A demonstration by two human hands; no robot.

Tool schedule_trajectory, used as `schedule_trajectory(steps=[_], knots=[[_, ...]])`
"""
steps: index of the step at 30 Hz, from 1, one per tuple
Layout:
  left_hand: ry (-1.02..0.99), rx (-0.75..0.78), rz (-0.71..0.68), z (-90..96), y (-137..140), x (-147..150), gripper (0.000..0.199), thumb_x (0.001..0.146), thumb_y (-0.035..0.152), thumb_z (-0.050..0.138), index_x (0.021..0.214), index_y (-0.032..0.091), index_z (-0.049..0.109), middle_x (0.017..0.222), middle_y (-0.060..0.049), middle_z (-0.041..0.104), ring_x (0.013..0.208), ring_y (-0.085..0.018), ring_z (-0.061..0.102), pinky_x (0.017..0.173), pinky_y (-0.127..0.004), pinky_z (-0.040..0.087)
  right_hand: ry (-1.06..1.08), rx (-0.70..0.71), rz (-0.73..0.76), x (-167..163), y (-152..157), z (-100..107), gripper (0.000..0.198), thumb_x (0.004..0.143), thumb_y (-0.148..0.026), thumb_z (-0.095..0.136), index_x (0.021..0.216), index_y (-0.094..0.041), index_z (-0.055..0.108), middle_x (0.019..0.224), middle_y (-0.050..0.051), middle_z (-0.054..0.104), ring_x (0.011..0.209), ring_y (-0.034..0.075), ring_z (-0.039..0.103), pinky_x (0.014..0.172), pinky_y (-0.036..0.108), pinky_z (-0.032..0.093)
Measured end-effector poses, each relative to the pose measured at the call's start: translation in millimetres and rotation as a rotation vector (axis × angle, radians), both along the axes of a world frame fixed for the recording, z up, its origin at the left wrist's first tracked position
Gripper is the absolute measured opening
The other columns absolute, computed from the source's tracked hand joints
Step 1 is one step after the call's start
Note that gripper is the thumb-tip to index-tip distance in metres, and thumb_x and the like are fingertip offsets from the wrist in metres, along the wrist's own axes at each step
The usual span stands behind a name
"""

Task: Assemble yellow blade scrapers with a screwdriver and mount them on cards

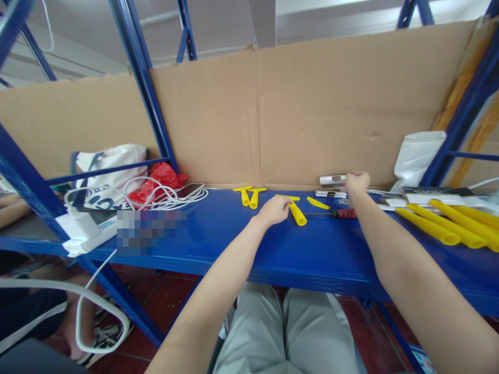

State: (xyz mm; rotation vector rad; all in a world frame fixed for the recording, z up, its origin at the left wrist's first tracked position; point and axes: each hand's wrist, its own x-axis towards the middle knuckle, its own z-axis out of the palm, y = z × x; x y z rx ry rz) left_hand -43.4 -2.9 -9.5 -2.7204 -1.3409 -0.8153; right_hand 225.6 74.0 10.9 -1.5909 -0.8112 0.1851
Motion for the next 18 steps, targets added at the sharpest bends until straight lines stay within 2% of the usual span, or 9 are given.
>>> schedule_trajectory(steps=[1,2,4,7,13,18], knots=[[-0.001,-0.003,0.0,0.1,0,0,0.03,0.084,0.007,0.047,0.105,0.015,0.068,0.113,-0.009,0.067,0.108,-0.021,0.061,0.097,-0.034,0.045,0.248,0.071,0.03,-1,3,4,0.032,0.08,-0.008,0.05,0.111,-0.012,0.046,0.095,0.01,0.06,0.084,0.016,0.065,0.071,0.027,0.053],[-0.001,-0.004,-0.001,0.2,0,0,0.03,0.084,0.007,0.048,0.105,0.015,0.068,0.113,-0.009,0.068,0.109,-0.021,0.061,0.097,-0.034,0.045,0.36,0.094,0.057,-4,5,8,0.03,0.08,-0.005,0.049,0.108,-0.014,0.045,0.09,0.006,0.059,0.075,0.012,0.064,0.065,0.023,0.052],[-0.008,-0.002,-0.005,0.1,-1,1,0.031,0.084,0.007,0.047,0.106,0.015,0.068,0.113,-0.009,0.067,0.109,-0.021,0.061,0.097,-0.033,0.045,0.505,0.134,0.111,-9,5,17,0.023,0.079,-0.001,0.047,0.095,-0.017,0.046,0.079,0.0,0.056,0.063,0.006,0.06,0.058,0.017,0.05],[-0.043,-0.012,-0.001,-0.5,-1,1,0.034,0.084,0.006,0.045,0.112,0.012,0.064,0.111,-0.012,0.067,0.105,-0.021,0.062,0.094,-0.033,0.047,0.641,0.195,0.21,-17,0,29,0.02,0.078,0.002,0.047,0.078,-0.017,0.043,0.069,-0.003,0.052,0.055,0.004,0.056,0.055,0.013,0.049],[-0.116,-0.105,0.029,-6.8,4,5,0.042,0.085,0.008,0.045,0.126,0.01,0.052,0.106,-0.014,0.068,0.098,-0.021,0.065,0.089,-0.032,0.048,0.572,0.26,0.431,-19,-14,40,0.021,0.075,0.0,0.051,0.072,-0.019,0.042,0.065,-0.003,0.053,0.061,0.007,0.059,0.062,0.019,0.052],[-0.172,-0.282,0.115,-12.4,11,19,0.041,0.087,0.029,0.051,0.124,0.012,0.051,0.109,-0.014,0.067,0.105,-0.022,0.062,0.09,-0.031,0.046,0.393,0.246,0.53,-19,-31,43,0.02,0.075,-0.005,0.054,0.072,-0.02,0.041,0.073,0.001,0.059,0.073,0.011,0.062,0.071,0.025,0.053]])
